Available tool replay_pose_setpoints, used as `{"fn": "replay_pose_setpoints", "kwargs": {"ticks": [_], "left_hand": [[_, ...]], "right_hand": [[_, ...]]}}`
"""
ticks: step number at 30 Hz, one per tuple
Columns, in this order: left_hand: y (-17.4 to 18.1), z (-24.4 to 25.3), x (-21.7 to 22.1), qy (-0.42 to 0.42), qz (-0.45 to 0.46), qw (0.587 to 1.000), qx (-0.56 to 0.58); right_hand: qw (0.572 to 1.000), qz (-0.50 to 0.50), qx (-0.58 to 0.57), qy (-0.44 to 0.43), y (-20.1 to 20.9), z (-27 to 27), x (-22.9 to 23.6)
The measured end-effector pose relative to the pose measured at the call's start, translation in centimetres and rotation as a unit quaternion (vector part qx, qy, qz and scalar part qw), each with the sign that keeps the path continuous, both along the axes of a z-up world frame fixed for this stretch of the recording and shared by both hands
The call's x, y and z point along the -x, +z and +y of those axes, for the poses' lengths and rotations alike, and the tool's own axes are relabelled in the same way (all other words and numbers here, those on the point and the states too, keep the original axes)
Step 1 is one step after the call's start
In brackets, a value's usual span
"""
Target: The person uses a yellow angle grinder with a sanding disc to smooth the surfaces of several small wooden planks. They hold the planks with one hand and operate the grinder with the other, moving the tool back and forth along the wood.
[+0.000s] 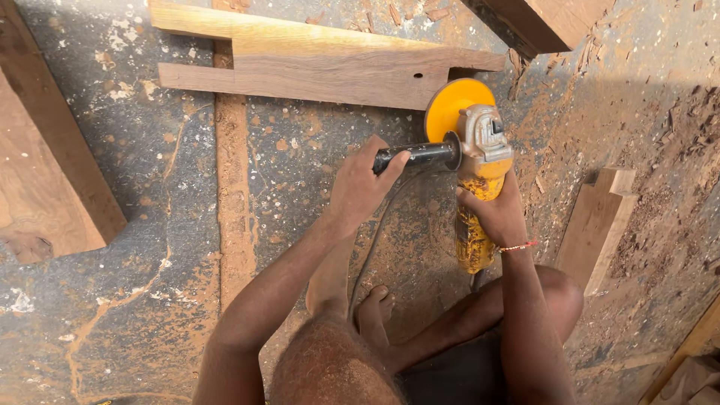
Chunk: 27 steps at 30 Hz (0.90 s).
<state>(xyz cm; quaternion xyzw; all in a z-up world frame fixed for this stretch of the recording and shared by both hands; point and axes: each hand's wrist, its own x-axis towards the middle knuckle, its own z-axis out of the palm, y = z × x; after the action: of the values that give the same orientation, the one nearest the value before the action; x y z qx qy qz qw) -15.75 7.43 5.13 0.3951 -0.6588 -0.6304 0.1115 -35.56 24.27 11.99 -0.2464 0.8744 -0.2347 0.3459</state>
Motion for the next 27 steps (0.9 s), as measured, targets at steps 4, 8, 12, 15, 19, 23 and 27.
{"fn": "replay_pose_setpoints", "kwargs": {"ticks": [4, 8, 12, 15, 19, 23, 27], "left_hand": [[-0.9, -1.5, 1.8, -0.009, -0.002, 1.0, -0.025], [-2.7, -3.8, -1.1, 0.058, -0.002, 0.997, -0.046], [-4.3, -5.9, -7.4, 0.162, -0.036, 0.986, 0.012], [-4.4, -6.8, -12.0, 0.268, -0.037, 0.963, -0.013], [-3.6, -6.5, -14.3, 0.317, -0.022, 0.948, -0.015], [-3.6, -6.1, -11.2, 0.242, -0.051, 0.969, 0.008], [-3.1, -5.4, -4.3, 0.131, -0.03, 0.991, 0.002]], "right_hand": [[1.0, 0.02, -0.002, -0.015, -0.3, -0.8, 0.8], [0.999, 0.03, 0.006, 0.042, -0.8, -5.6, -0.4], [0.994, 0.01, -0.002, 0.105, -1.7, -11.8, -3.9], [0.986, -0.007, 0.021, 0.167, -1.6, -15.5, -7.2], [0.984, -0.003, -0.009, 0.181, -0.4, -17.2, -9.1], [0.992, -0.01, -0.003, 0.129, -0.1, -15.0, -6.7], [0.997, 0.018, 0.009, 0.069, -0.6, -9.7, -1.8]]}}
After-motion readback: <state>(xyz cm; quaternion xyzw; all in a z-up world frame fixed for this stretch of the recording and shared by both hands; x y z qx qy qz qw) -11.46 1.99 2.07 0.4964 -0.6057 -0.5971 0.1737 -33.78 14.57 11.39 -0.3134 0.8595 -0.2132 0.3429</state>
